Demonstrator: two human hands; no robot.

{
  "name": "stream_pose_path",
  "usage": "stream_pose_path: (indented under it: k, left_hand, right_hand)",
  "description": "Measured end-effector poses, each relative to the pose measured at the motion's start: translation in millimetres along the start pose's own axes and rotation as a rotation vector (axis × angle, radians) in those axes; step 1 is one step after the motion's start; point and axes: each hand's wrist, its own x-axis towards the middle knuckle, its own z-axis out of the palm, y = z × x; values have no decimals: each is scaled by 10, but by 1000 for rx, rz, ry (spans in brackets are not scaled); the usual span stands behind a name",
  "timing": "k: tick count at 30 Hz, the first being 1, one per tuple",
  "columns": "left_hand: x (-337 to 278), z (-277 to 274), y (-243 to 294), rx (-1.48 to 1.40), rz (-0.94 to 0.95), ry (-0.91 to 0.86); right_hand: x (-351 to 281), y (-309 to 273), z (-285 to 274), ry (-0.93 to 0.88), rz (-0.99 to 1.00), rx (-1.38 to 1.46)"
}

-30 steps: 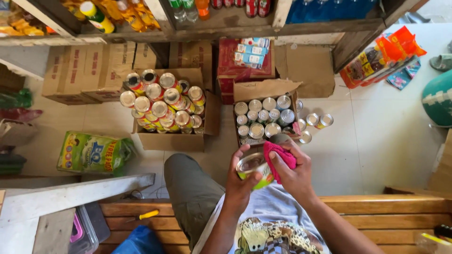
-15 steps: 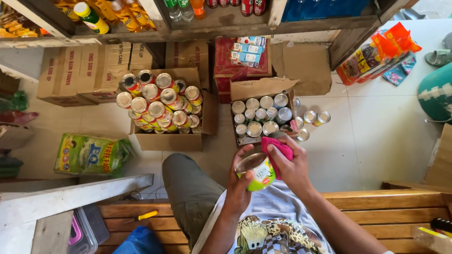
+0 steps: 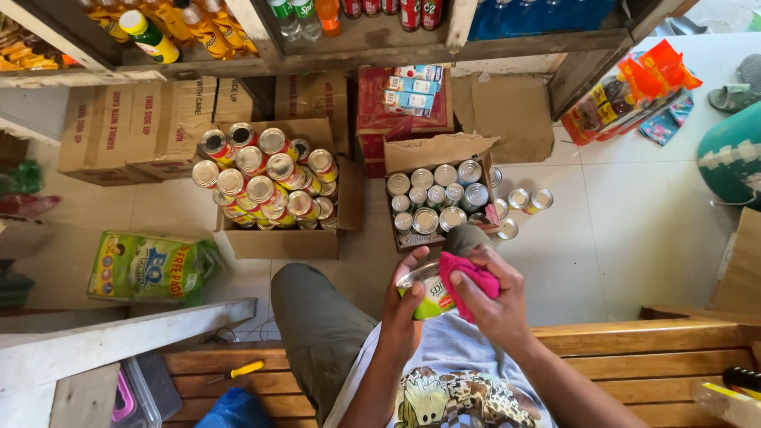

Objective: Wiping dust off canned food items with a pink cloth before organizing them on shelves.

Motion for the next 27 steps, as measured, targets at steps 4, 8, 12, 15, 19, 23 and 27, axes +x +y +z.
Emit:
stream_pose_path:
  k: [4,8,12,15,19,23,27]
  left_hand:
    - [-43,105,118,-45,14,-99]
    - [-41,134,131,-222,1,-122]
    - [-30,90,52,-288,-39,-25]
    - [-24,90,53,-365,-40,13]
    - [-23,86,49,-428,-40,-82]
    - [6,184,10,-184,-33,-44]
    - [19,137,-113,-229,-96,25]
  right_hand:
    - [81,125,-27,11,149,93]
    - [95,310,3,-27,246,111]
    - [-29,260,63,28,298,184]
    - [-41,274,22,44,343,283]
    - [-33,205,-44,136,307,169]
    - [-55,44,-43,43,-31,-92]
    - [-146,-92,-25,-95,-305,-112]
